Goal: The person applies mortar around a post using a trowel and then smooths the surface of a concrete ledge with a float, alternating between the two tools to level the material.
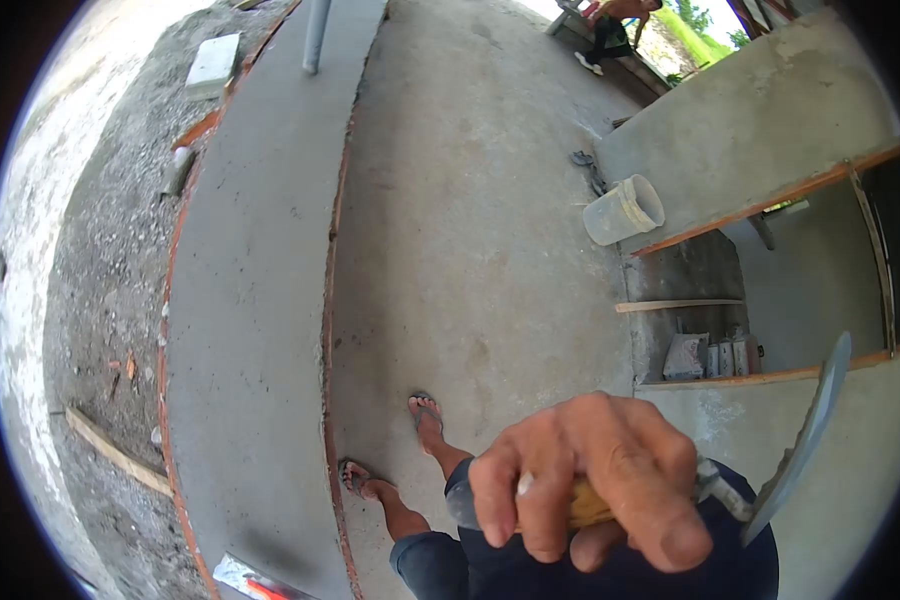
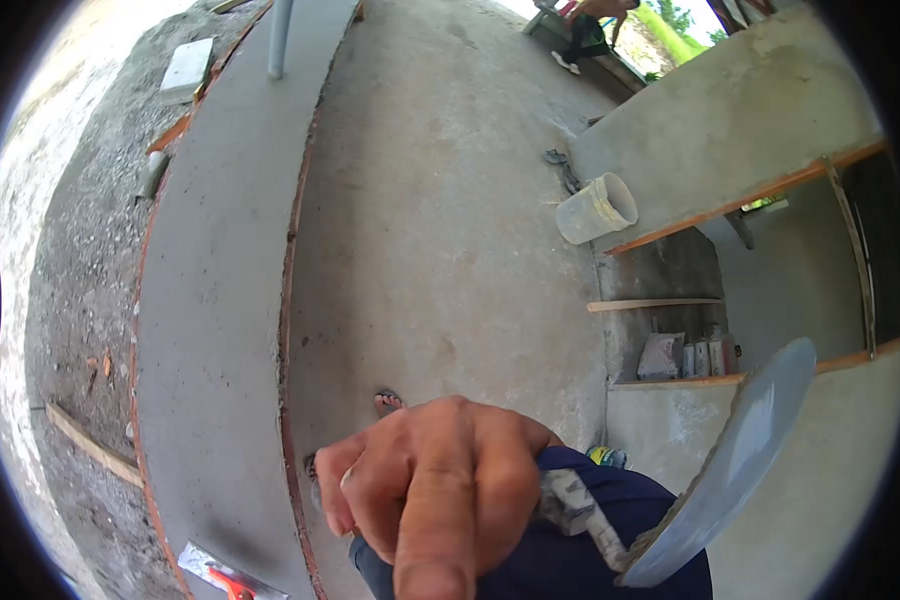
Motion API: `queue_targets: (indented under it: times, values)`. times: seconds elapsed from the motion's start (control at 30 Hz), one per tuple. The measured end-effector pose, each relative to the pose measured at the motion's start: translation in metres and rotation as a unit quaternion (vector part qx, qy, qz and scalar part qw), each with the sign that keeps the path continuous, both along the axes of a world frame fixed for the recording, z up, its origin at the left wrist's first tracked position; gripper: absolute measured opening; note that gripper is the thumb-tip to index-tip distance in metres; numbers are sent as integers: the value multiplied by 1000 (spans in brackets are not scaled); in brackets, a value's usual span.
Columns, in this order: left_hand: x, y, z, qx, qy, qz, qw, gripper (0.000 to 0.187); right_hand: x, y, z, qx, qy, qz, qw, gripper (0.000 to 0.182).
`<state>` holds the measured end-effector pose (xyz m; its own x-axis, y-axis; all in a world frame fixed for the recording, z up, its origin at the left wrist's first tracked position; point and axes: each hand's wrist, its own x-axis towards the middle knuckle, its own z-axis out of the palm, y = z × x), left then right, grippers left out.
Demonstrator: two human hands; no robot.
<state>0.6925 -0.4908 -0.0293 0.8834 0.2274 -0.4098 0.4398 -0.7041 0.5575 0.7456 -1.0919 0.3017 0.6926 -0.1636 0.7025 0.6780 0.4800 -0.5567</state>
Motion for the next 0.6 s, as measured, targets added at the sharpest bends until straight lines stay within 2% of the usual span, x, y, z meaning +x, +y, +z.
queue_targets:
  times: [0.03,0.1,0.13,0.17,0.2,0.23,0.27,0.37,0.43,0.5,0.6]
  values:
    - [-11,17,-13,-57,-3,65,996,33,-1,-5,-12,1,43,-33,999,19]
    - [13,-51,52,-8,54,216,975,29,-5,-17,-47,-1,147,-104,984,25]
    - [15,-51,52,-40,15,254,966,29,-11,-33,-69,20,215,-127,968,29]
    - [11,-28,39,-44,19,279,959,34,-20,-52,-99,47,288,-129,948,20]
    - [21,-28,44,-5,24,293,956,36,-37,-73,-138,78,356,-168,916,16]
    - [21,-11,33,25,-10,283,959,41,-54,-91,-172,86,442,-197,871,13]
    - [20,12,19,71,5,288,955,46,-73,-100,-207,89,523,-237,814,11]
    - [26,34,22,51,36,325,944,45,-143,-111,-296,69,709,-311,629,13]
    - [24,40,18,55,49,336,939,40,-190,-109,-324,60,791,-300,529,22]
    - [24,44,7,12,43,353,934,33,-230,-102,-334,22,832,-275,482,21]
    - [41,30,-10,-46,64,358,930,23,-263,-97,-332,14,862,-246,443,21]
